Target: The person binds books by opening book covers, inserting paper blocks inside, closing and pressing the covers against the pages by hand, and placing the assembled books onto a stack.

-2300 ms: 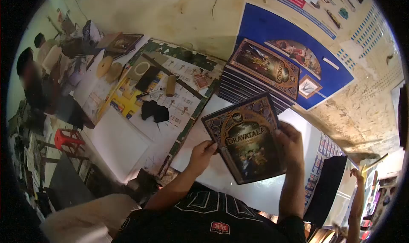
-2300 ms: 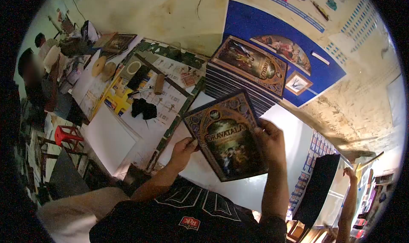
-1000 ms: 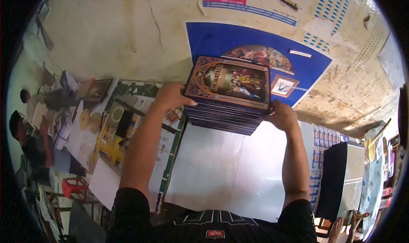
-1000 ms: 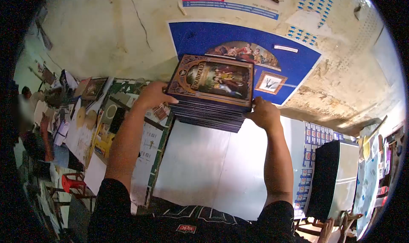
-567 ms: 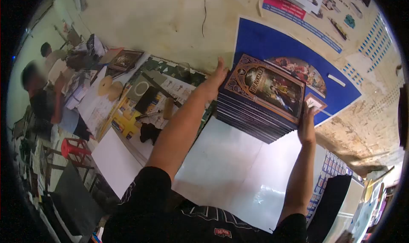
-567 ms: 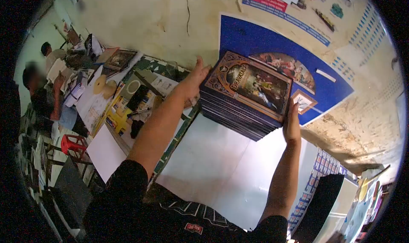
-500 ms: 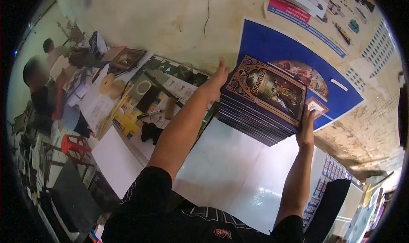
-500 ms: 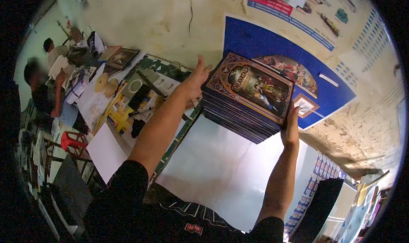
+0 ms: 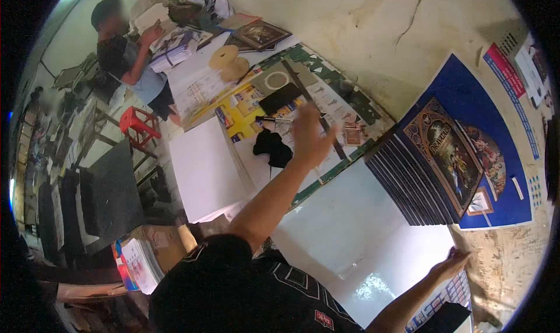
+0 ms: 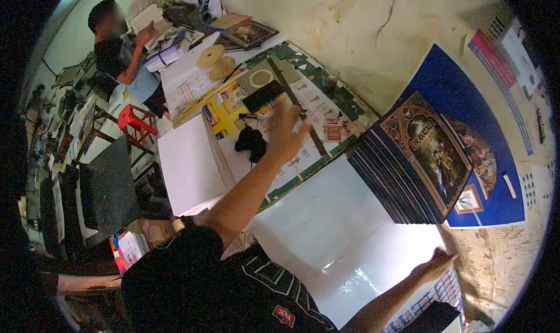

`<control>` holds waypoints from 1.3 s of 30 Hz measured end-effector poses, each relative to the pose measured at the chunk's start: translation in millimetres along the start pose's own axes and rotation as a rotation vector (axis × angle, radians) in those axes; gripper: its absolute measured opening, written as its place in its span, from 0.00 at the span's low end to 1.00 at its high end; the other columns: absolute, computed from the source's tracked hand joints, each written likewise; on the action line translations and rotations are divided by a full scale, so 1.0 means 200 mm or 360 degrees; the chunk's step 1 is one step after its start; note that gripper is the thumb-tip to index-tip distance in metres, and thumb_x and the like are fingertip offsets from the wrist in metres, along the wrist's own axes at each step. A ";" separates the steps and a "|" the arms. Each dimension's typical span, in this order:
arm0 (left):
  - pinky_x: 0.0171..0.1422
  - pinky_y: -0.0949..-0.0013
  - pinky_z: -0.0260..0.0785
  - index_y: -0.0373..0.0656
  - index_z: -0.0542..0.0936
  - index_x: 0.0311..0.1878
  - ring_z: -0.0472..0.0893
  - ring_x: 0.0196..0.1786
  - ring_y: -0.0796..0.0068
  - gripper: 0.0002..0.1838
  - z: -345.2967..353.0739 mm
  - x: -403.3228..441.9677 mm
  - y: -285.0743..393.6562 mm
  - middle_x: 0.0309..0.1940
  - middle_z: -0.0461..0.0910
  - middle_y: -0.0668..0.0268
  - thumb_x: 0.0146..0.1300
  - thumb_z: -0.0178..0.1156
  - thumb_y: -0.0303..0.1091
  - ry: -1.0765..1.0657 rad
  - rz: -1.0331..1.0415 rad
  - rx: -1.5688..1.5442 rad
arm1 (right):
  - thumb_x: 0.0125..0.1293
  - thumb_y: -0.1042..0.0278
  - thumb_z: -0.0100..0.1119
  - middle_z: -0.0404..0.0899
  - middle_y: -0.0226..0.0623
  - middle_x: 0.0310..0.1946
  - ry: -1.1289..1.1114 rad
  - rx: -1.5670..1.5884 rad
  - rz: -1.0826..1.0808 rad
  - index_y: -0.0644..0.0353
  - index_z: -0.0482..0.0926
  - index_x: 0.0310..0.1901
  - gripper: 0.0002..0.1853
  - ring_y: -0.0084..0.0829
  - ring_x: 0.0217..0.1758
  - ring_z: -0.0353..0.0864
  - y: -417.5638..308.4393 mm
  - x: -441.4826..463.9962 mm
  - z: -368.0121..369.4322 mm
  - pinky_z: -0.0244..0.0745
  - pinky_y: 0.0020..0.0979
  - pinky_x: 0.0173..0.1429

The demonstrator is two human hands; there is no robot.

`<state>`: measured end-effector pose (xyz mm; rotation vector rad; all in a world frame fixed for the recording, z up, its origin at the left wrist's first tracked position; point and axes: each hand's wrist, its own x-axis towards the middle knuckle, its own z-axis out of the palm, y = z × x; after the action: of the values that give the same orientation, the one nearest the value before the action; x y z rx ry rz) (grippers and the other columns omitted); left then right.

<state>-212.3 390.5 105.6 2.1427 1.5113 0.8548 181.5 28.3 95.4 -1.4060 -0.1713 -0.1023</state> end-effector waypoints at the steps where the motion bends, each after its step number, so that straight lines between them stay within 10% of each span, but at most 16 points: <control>1: 0.79 0.48 0.33 0.42 0.48 0.77 0.39 0.80 0.50 0.44 0.00 -0.11 -0.12 0.78 0.39 0.46 0.68 0.50 0.59 0.0197 -0.0346 0.0240 | 0.77 0.48 0.43 0.69 0.31 0.24 -0.0011 -0.0040 0.0038 0.63 0.79 0.41 0.24 0.25 0.28 0.68 0.00 -0.14 -0.02 0.68 0.24 0.37; 3: 0.79 0.49 0.34 0.41 0.53 0.76 0.42 0.79 0.49 0.40 0.04 -0.27 -0.34 0.77 0.41 0.45 0.69 0.52 0.54 0.0386 -0.0700 0.0497 | 0.76 0.49 0.44 0.57 0.26 0.17 -0.0108 -0.0080 0.0196 0.51 0.61 0.20 0.26 0.22 0.23 0.55 0.00 -0.44 0.03 0.60 0.25 0.32; 10: 0.67 0.54 0.62 0.37 0.76 0.56 0.74 0.61 0.51 0.17 0.02 -0.33 -0.71 0.56 0.76 0.50 0.66 0.54 0.31 0.0513 -0.0201 0.0483 | 0.76 0.62 0.48 0.70 0.30 0.21 -0.0870 -0.0317 0.0022 0.61 0.70 0.29 0.17 0.22 0.30 0.71 -0.13 -0.89 0.27 0.70 0.27 0.40; 13: 0.59 0.60 0.70 0.36 0.78 0.48 0.79 0.50 0.53 0.12 -0.08 -0.37 -0.34 0.45 0.80 0.50 0.68 0.52 0.33 0.0732 -0.0321 -0.0457 | 0.63 0.80 0.57 0.77 0.38 0.35 -0.1135 -0.0462 -0.0117 0.65 0.75 0.38 0.04 0.28 0.37 0.77 -0.18 -0.93 0.34 0.75 0.31 0.49; 15: 0.52 0.66 0.73 0.36 0.78 0.44 0.81 0.44 0.63 0.14 0.02 -0.50 -0.18 0.38 0.81 0.55 0.72 0.49 0.37 0.0575 -0.0694 -0.0924 | 0.56 0.79 0.65 0.76 0.44 0.50 -0.1520 -0.0440 -0.0723 0.64 0.75 0.49 0.17 0.41 0.57 0.76 -0.28 -1.09 0.47 0.71 0.36 0.62; 16: 0.49 0.71 0.74 0.38 0.78 0.41 0.81 0.43 0.71 0.19 -0.03 -0.58 0.12 0.35 0.80 0.62 0.75 0.44 0.43 0.0229 -0.1044 -0.2144 | 0.56 0.69 0.68 0.75 0.46 0.55 -0.1695 -0.0479 -0.0814 0.62 0.75 0.53 0.23 0.47 0.63 0.71 -0.37 -1.19 0.55 0.67 0.42 0.66; 19: 0.67 0.66 0.64 0.40 0.68 0.66 0.71 0.62 0.70 0.41 -0.07 -0.83 0.57 0.58 0.72 0.60 0.69 0.37 0.69 -0.0698 -0.0959 -0.2749 | 0.59 0.62 0.64 0.74 0.50 0.55 -0.1682 -0.0518 -0.1446 0.62 0.75 0.55 0.24 0.50 0.62 0.71 -0.46 -1.25 0.74 0.67 0.45 0.66; 21: 0.76 0.56 0.51 0.39 0.60 0.71 0.63 0.70 0.64 0.49 0.08 -0.88 0.42 0.66 0.65 0.57 0.64 0.33 0.76 -0.1848 -0.0321 -0.4276 | 0.61 0.63 0.57 0.76 0.51 0.50 -0.1652 -0.0106 -0.1254 0.62 0.78 0.48 0.16 0.50 0.57 0.73 -0.38 -1.17 0.80 0.68 0.47 0.62; 22: 0.76 0.56 0.51 0.39 0.60 0.71 0.63 0.70 0.64 0.49 0.03 -0.85 0.48 0.66 0.65 0.57 0.64 0.33 0.76 -0.1832 -0.0293 -0.4286 | 0.60 0.70 0.52 0.78 0.49 0.43 -0.1793 -0.0287 -0.1204 0.61 0.79 0.41 0.10 0.49 0.50 0.76 -0.40 -1.09 0.81 0.70 0.47 0.56; 24: 0.79 0.56 0.44 0.36 0.47 0.76 0.55 0.77 0.62 0.55 -0.06 -0.82 0.59 0.75 0.52 0.54 0.63 0.29 0.78 -0.1605 -0.0133 -0.2622 | 0.64 0.69 0.51 0.78 0.51 0.40 -0.1588 -0.0493 -0.1122 0.62 0.78 0.39 0.08 0.49 0.40 0.77 -0.28 -0.86 0.87 0.72 0.46 0.50; 25: 0.81 0.59 0.36 0.40 0.47 0.77 0.41 0.80 0.62 0.42 -0.04 -0.77 0.58 0.78 0.43 0.55 0.72 0.39 0.63 -0.1566 0.0379 -0.2439 | 0.69 0.64 0.50 0.77 0.54 0.41 -0.1269 -0.1080 -0.1010 0.64 0.76 0.43 0.11 0.53 0.41 0.77 -0.47 -0.76 0.99 0.71 0.47 0.49; 28: 0.77 0.49 0.43 0.37 0.58 0.73 0.56 0.75 0.51 0.36 -0.03 -0.45 0.79 0.73 0.56 0.48 0.69 0.56 0.46 -0.0412 0.1127 -0.0644 | 0.73 0.59 0.50 0.75 0.57 0.47 -0.1339 -0.0806 -0.0943 0.63 0.68 0.56 0.18 0.58 0.49 0.77 -0.66 -0.41 1.34 0.70 0.49 0.54; 31: 0.73 0.41 0.51 0.38 0.72 0.60 0.64 0.69 0.53 0.26 0.61 -0.23 0.84 0.62 0.70 0.49 0.57 0.56 0.35 -0.0078 0.1254 -0.0255 | 0.72 0.59 0.49 0.68 0.56 0.63 -0.1957 -0.1308 -0.1237 0.62 0.66 0.65 0.24 0.53 0.66 0.69 -0.68 -0.35 1.61 0.63 0.41 0.71; 32: 0.73 0.40 0.51 0.38 0.72 0.61 0.64 0.70 0.53 0.26 0.68 -0.16 0.77 0.63 0.70 0.50 0.59 0.55 0.38 -0.0160 0.1098 -0.0044 | 0.72 0.60 0.49 0.69 0.54 0.63 -0.2050 -0.1481 -0.2136 0.63 0.69 0.64 0.23 0.49 0.64 0.70 -0.39 -0.09 1.67 0.64 0.41 0.69; 39: 0.73 0.34 0.46 0.44 0.73 0.64 0.62 0.73 0.59 0.30 0.39 -0.17 0.83 0.67 0.69 0.59 0.69 0.46 0.57 0.0263 0.1239 0.0180 | 0.72 0.60 0.48 0.70 0.54 0.61 -0.2860 -0.1715 -0.2110 0.62 0.69 0.64 0.23 0.47 0.62 0.72 -0.62 -0.77 2.20 0.65 0.41 0.67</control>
<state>-50.4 304.3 142.3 2.8472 0.7604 1.2260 -17.5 436.7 255.8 -1.7215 -2.8555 0.0376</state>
